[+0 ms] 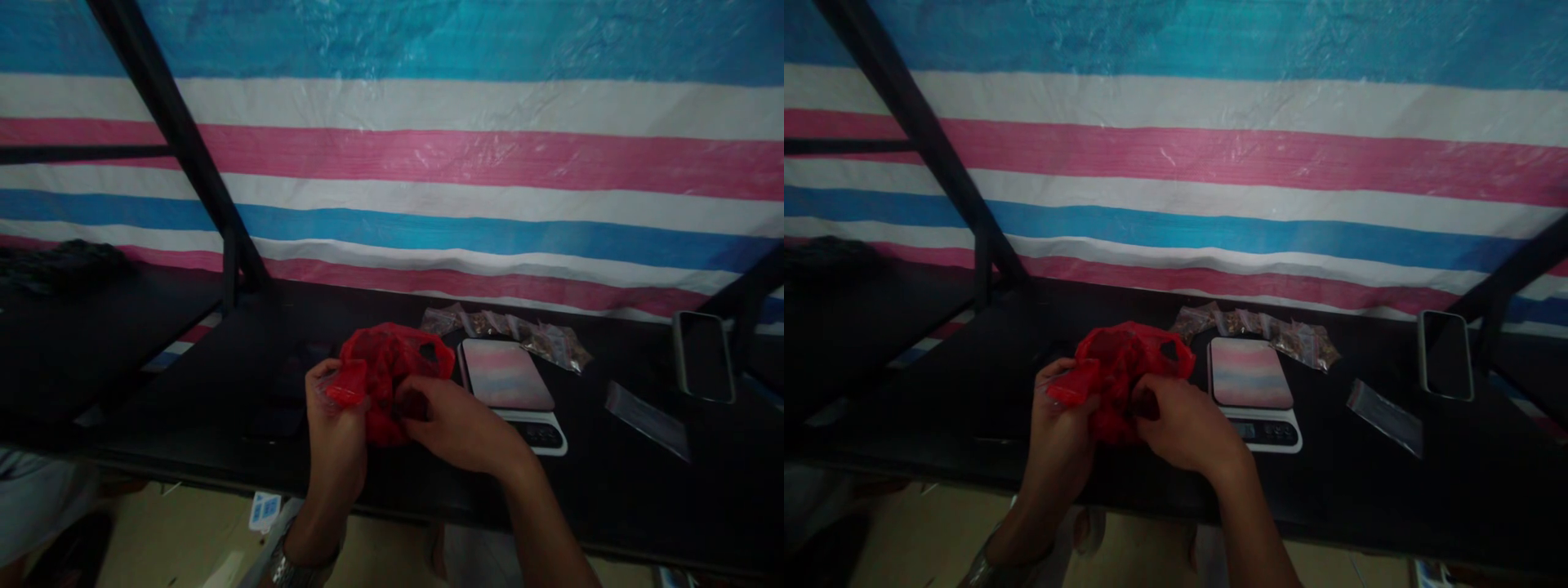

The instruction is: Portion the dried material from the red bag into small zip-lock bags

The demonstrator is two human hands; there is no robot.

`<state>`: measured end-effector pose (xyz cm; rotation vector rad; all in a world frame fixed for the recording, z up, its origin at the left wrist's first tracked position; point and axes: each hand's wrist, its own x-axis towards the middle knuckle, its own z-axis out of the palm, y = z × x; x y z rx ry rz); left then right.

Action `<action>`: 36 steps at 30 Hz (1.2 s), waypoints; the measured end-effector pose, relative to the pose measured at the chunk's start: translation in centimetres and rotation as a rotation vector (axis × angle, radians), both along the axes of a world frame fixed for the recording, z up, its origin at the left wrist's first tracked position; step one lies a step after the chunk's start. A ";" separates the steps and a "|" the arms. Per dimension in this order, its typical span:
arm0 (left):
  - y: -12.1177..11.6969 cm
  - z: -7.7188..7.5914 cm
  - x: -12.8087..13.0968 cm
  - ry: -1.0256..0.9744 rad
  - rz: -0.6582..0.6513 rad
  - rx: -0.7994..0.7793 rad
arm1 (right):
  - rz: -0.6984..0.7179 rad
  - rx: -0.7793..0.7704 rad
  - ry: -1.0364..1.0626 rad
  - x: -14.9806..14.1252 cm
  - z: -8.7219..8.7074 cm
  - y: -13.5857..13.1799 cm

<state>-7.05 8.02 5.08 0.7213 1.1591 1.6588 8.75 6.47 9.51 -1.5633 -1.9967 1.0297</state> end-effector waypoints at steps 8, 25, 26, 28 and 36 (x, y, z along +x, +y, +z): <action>-0.1 0.7 -0.2 0.144 -0.070 0.056 | -0.036 -0.104 0.226 1.2 -1.0 0.7; 0.9 1.8 -5.4 0.311 -0.394 0.028 | -0.182 -0.110 0.075 4.5 0.4 -0.8; 0.9 1.9 -5.8 0.292 -0.474 0.014 | -0.192 -0.106 0.061 4.5 0.5 -0.8; 0.9 2.1 -6.7 0.272 -0.583 -0.017 | -0.204 -0.094 0.043 4.5 0.8 -1.0; 1.1 3.8 -8.0 0.171 -0.207 -0.079 | -0.218 -0.075 0.085 4.8 0.9 -1.4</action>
